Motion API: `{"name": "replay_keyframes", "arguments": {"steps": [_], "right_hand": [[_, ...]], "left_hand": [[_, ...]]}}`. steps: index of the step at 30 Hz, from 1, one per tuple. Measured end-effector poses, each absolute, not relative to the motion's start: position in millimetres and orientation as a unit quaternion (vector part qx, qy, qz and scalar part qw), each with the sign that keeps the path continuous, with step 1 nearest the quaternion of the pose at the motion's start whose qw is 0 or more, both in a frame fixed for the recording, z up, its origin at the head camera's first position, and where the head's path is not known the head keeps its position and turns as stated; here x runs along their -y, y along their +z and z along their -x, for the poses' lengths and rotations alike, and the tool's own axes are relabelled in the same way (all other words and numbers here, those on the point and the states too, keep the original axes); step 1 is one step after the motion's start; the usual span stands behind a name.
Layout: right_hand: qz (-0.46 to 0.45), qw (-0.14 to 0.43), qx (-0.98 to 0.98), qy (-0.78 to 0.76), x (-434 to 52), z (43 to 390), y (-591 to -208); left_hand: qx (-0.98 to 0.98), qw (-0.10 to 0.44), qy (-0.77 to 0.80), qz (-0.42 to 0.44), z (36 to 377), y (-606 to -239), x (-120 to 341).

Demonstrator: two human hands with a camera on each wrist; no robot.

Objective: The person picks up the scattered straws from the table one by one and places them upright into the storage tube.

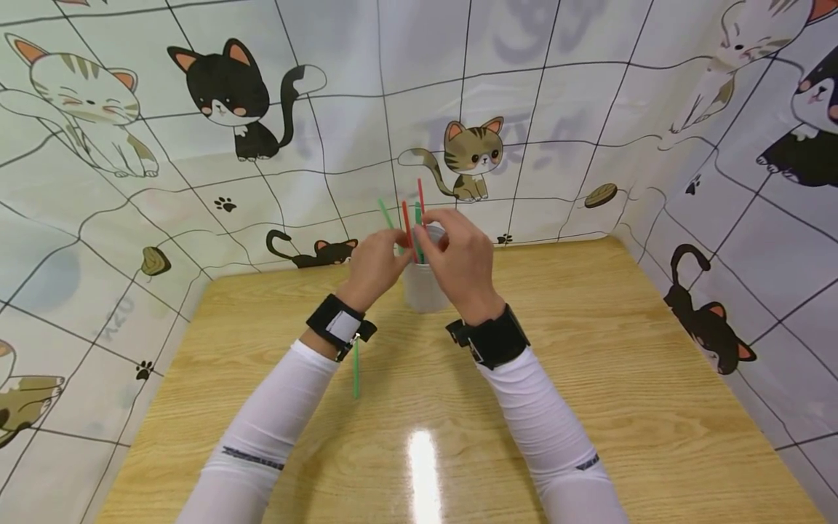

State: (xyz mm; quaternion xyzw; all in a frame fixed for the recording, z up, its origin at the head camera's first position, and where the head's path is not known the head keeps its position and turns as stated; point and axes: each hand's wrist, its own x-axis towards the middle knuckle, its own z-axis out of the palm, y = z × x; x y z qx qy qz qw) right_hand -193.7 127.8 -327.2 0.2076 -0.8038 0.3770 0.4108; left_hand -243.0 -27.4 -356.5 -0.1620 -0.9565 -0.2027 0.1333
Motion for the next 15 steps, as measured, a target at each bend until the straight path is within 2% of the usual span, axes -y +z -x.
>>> {"name": "replay_keyframes", "arguments": {"steps": [6,15], "right_hand": [[-0.212,0.413,0.802,0.375,-126.7,193.1,-328.7],[-0.213,0.413,0.796,0.388,-123.6,192.5,-329.4]], "left_hand": [[0.96,0.117,-0.199,0.159,246.1,-363.5,29.5],[0.959,0.124,-0.204,0.154,247.2,-368.5,32.7]]}}
